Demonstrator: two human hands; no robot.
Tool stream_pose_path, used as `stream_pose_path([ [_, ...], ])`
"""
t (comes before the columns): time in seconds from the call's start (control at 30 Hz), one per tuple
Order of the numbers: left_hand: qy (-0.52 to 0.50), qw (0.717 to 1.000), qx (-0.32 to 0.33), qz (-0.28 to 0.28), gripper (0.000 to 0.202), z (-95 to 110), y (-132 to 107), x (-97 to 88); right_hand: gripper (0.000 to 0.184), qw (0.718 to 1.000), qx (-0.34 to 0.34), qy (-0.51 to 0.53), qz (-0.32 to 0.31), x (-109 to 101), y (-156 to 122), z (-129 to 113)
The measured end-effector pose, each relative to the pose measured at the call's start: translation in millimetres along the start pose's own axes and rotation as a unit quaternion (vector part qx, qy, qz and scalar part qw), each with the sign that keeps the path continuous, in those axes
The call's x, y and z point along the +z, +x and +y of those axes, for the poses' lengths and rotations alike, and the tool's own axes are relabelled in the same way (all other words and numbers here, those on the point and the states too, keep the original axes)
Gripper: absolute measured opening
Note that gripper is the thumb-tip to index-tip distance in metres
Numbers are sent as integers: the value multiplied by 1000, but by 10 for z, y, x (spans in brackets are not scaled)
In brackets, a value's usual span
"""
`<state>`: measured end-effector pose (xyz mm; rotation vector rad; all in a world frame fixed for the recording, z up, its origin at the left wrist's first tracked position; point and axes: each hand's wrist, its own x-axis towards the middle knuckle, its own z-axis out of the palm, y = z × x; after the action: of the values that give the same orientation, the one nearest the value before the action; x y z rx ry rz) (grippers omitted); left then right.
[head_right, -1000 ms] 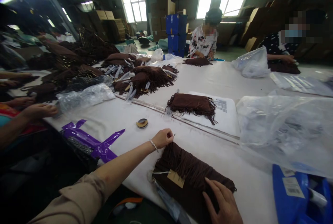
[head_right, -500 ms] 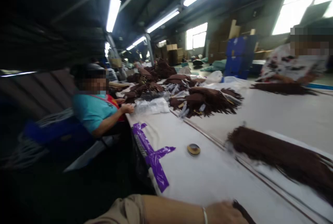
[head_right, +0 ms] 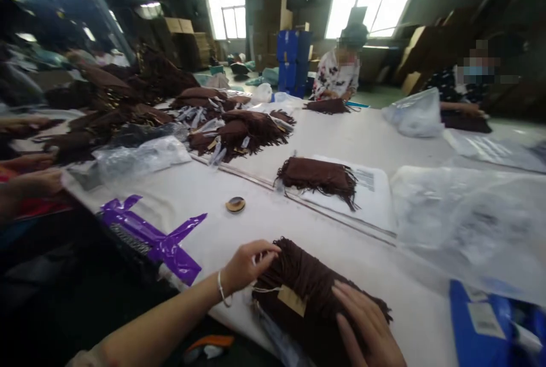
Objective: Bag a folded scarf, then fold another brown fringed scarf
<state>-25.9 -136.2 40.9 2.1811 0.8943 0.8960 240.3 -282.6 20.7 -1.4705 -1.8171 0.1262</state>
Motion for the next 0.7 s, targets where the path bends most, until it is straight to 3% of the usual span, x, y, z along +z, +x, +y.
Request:
stream_pose_path([
  [0.07,33,993,-83,76,26,-178,92,-250,42,999,18,-2,-32,98,310,-83],
  [0.17,193,967,-100,134,28,-522,164,-589,48,993,-21,-47,-108,499,752,-180],
  [0.3,392,906,-115,114,38,-962,142,-823,56,972,-86,-114,-189,1008,797,-174],
  [0.4,438,884,-151,59,40,-1142,145,-852,59,965,-94,-133,-203,1175,626,-58],
  [0.47,451,879,-146,44,33,-1139,206,-847,58,965,-95,-141,-200,1190,559,-7],
  [0.57,460,879,-104,77,28,-960,426,-782,57,963,-98,-149,-202,1154,563,-3],
  [0.63,442,891,-54,89,31,-788,656,-648,58,960,-105,-157,-207,1151,595,-3],
  [0.7,404,913,16,51,35,-631,941,-411,60,956,-118,-165,-210,1187,618,32],
])
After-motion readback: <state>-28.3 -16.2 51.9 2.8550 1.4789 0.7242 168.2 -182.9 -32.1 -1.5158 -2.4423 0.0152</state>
